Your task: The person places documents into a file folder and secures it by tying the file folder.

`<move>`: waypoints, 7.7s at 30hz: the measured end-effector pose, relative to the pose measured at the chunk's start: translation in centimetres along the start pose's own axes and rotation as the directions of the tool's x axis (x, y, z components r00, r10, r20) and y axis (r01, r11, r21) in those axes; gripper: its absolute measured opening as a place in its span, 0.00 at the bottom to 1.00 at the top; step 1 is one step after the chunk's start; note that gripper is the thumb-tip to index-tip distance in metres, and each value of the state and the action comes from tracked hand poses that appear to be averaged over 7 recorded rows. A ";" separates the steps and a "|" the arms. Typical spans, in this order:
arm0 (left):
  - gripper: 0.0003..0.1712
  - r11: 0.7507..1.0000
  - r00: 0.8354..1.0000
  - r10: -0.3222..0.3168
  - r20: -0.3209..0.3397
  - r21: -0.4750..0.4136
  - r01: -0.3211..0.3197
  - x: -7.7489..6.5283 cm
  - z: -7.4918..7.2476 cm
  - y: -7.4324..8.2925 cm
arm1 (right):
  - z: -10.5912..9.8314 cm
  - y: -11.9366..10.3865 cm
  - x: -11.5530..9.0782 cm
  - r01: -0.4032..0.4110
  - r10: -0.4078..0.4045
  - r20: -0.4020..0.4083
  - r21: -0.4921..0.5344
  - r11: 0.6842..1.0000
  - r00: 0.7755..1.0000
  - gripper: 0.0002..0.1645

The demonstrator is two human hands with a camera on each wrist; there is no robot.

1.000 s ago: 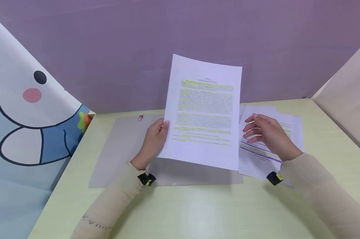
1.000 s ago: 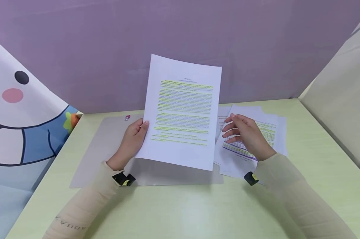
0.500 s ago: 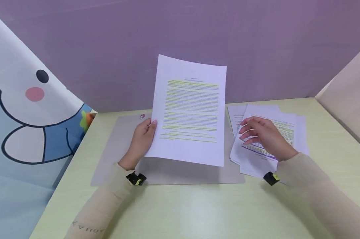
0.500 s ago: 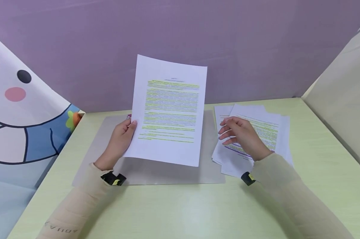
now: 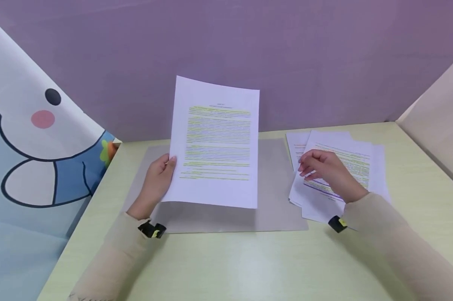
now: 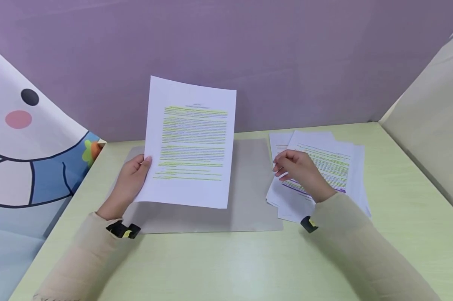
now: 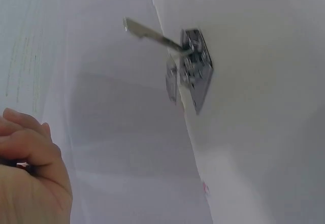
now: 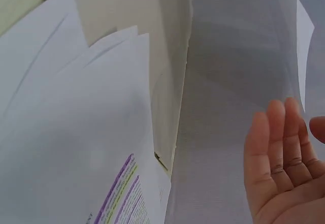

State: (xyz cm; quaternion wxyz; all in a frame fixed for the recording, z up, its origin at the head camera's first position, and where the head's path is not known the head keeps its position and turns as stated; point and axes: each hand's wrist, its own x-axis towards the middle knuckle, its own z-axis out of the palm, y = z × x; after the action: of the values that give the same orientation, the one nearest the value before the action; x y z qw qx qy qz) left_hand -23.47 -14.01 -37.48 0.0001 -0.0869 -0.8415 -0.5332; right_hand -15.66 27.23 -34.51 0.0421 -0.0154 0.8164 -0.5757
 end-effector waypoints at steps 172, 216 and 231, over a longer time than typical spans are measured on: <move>0.35 0.915 0.905 -0.380 0.192 0.223 0.337 -3.7 -11.2 -9.7 | 17.8 -1.7 -0.2 0.489 0.105 0.597 -0.735 0.469 0.796 0.35; 0.33 0.905 0.867 -0.410 0.282 0.242 0.349 -3.6 -11.1 -9.6 | 17.7 -1.9 -0.4 0.497 0.098 0.599 -0.735 0.462 0.795 0.35; 0.34 0.891 0.847 -0.437 0.304 0.276 0.360 -2.6 -10.9 -10.2 | 17.8 -1.8 -0.4 0.503 0.093 0.605 -0.729 0.463 0.791 0.35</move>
State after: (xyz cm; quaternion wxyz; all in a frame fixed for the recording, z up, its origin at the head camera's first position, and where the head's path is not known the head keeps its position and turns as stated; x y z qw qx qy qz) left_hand -23.42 -28.42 -42.15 -0.2553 -0.0047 -0.8778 -0.4054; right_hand -13.73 9.99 -38.70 0.1948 -0.3087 0.9295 -0.0529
